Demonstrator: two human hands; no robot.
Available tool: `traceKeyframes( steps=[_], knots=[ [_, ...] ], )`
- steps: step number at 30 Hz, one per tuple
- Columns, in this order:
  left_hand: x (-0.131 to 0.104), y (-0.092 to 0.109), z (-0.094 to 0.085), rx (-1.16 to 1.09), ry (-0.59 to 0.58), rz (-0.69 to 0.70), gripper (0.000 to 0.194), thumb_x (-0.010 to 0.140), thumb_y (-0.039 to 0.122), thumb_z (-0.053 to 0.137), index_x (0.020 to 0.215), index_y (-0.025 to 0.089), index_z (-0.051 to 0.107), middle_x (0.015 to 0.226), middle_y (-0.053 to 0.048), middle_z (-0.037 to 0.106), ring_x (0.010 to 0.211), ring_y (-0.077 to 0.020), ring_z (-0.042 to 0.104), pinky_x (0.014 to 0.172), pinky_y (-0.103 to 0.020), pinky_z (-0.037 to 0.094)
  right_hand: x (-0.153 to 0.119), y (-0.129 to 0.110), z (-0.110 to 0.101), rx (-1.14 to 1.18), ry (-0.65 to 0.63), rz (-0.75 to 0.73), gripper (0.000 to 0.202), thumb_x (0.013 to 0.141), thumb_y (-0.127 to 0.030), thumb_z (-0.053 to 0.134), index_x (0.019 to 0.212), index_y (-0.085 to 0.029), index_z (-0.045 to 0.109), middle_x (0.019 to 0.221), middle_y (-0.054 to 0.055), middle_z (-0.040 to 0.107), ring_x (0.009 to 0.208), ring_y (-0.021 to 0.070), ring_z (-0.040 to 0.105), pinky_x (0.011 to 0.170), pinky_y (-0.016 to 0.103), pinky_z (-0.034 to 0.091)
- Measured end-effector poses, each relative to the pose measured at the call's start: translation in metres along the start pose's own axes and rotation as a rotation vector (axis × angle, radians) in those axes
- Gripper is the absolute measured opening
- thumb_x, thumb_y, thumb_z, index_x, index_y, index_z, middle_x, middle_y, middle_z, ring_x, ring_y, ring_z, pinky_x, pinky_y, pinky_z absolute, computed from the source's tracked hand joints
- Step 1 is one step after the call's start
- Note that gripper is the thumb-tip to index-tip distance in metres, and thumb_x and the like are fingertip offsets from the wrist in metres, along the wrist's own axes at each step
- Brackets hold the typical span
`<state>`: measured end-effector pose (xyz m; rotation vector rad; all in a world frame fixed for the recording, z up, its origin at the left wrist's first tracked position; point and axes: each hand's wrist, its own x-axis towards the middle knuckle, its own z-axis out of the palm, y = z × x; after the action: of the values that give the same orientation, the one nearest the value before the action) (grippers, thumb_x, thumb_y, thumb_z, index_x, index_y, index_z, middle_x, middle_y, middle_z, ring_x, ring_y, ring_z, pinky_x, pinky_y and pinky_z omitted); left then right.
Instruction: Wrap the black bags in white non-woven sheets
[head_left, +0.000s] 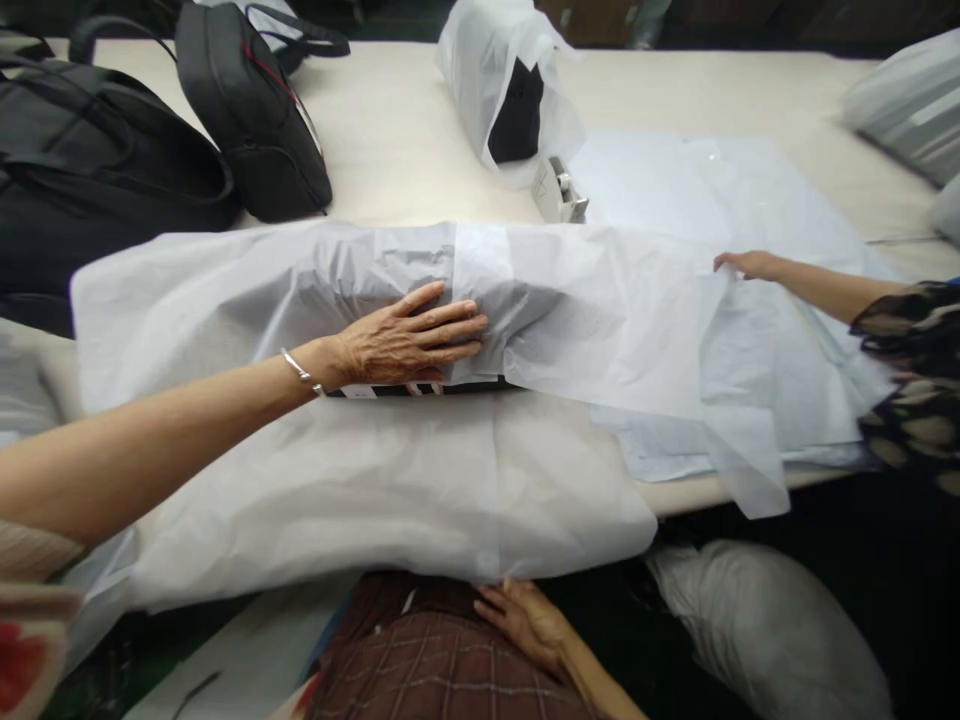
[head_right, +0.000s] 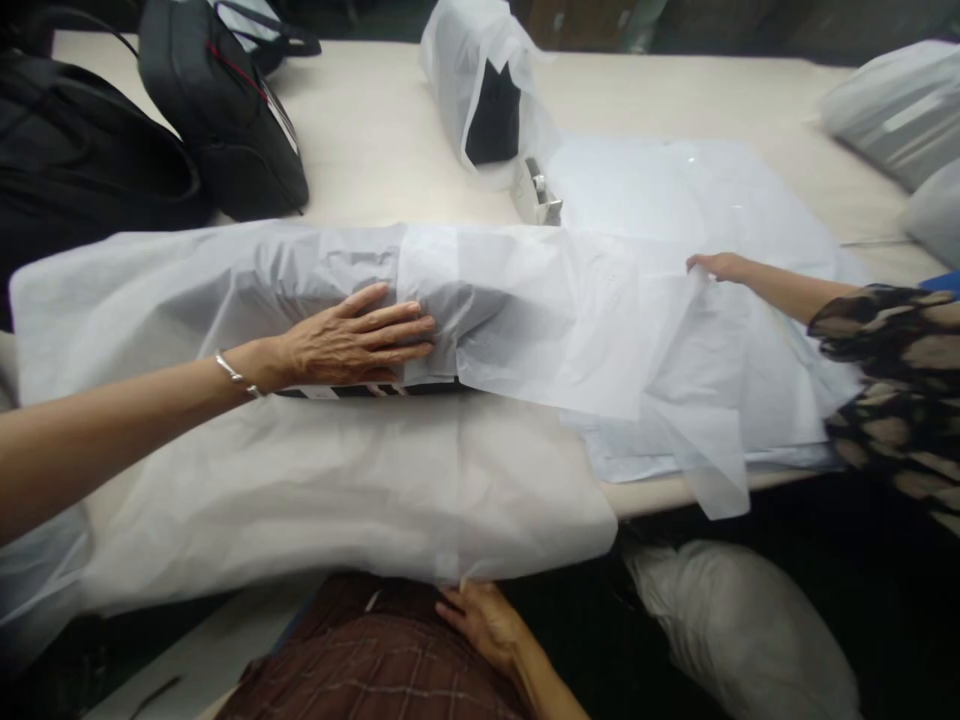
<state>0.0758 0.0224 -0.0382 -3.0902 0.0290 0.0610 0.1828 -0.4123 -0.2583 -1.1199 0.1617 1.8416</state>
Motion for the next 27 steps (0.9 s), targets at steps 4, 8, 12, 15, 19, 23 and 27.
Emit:
traceKeyframes(
  steps=[4, 8, 12, 15, 19, 23, 27],
  knots=[
    [0.0, -0.001, 0.002, 0.005, 0.077, 0.04, 0.058, 0.103, 0.035, 0.05, 0.156, 0.031, 0.026, 0.166, 0.001, 0.02, 0.154, -0.0219, 0.008, 0.128, -0.051, -0.005, -0.016, 0.006, 0.035, 0.072, 0.036, -0.025, 0.069, 0.049, -0.063, 0.088, 0.105, -0.027, 0.07, 0.112, 0.006, 0.073, 0.126, 0.0372, 0.057, 0.108, 0.057, 0.041],
    [-0.001, -0.003, 0.005, 0.091, 0.181, 0.124, 0.059, 0.101, 0.037, 0.053, 0.154, 0.025, 0.03, 0.166, -0.005, 0.021, 0.155, -0.0229, 0.007, 0.128, -0.05, -0.001, -0.048, -0.012, 0.068, 0.056, -0.058, -0.002, 0.069, 0.061, -0.064, 0.08, 0.118, -0.026, 0.069, 0.116, 0.009, 0.071, 0.125, 0.0389, 0.057, 0.105, 0.056, 0.043],
    [-0.001, -0.003, 0.006, 0.133, 0.238, 0.145, 0.061, 0.096, 0.036, 0.063, 0.15, 0.021, 0.039, 0.165, -0.008, 0.023, 0.154, -0.0254, 0.012, 0.128, -0.052, 0.006, -0.071, -0.056, 0.101, -0.085, -0.097, -0.205, 0.061, 0.065, -0.061, 0.08, 0.115, -0.028, 0.071, 0.114, 0.008, 0.071, 0.12, 0.037, 0.059, 0.106, 0.051, 0.042],
    [-0.003, -0.002, 0.008, 0.113, 0.311, 0.148, 0.055, 0.096, 0.031, 0.063, 0.147, 0.024, 0.045, 0.163, -0.007, 0.03, 0.153, -0.0246, 0.019, 0.128, -0.052, 0.008, -0.08, -0.092, 0.129, -0.179, -0.034, -0.415, 0.055, 0.063, -0.059, 0.083, 0.103, -0.024, 0.072, 0.105, 0.008, 0.072, 0.109, 0.0345, 0.063, 0.101, 0.048, 0.045],
    [-0.001, -0.004, 0.017, 0.11, 0.382, 0.137, 0.052, 0.096, 0.038, 0.063, 0.145, 0.029, 0.048, 0.16, -0.005, 0.036, 0.151, -0.0241, 0.027, 0.128, -0.05, -0.003, -0.077, -0.137, 0.169, -0.151, -0.051, -0.675, 0.04, 0.067, -0.052, 0.084, 0.087, -0.022, 0.068, 0.09, 0.006, 0.07, 0.092, 0.0273, 0.066, 0.087, 0.04, 0.051],
    [0.003, -0.007, 0.023, 0.017, 0.437, 0.156, 0.057, 0.09, 0.043, 0.07, 0.143, 0.03, 0.052, 0.156, -0.005, 0.042, 0.148, -0.0264, 0.033, 0.127, -0.052, -0.002, -0.061, -0.188, 0.214, -0.097, -0.112, -0.912, 0.031, 0.073, -0.044, 0.083, 0.077, -0.021, 0.063, 0.076, 0.001, 0.062, 0.073, 0.0173, 0.06, 0.075, 0.031, 0.052],
    [-0.001, -0.007, 0.016, -0.082, 0.442, 0.196, 0.063, 0.092, 0.013, 0.058, 0.15, 0.033, 0.043, 0.156, -0.003, 0.042, 0.15, -0.0243, 0.029, 0.127, -0.052, -0.001, -0.037, -0.238, 0.256, -0.061, -0.078, -1.07, 0.033, 0.073, -0.043, 0.083, 0.073, -0.02, 0.06, 0.067, -0.003, 0.058, 0.062, 0.0124, 0.054, 0.067, 0.026, 0.051]
  ],
)
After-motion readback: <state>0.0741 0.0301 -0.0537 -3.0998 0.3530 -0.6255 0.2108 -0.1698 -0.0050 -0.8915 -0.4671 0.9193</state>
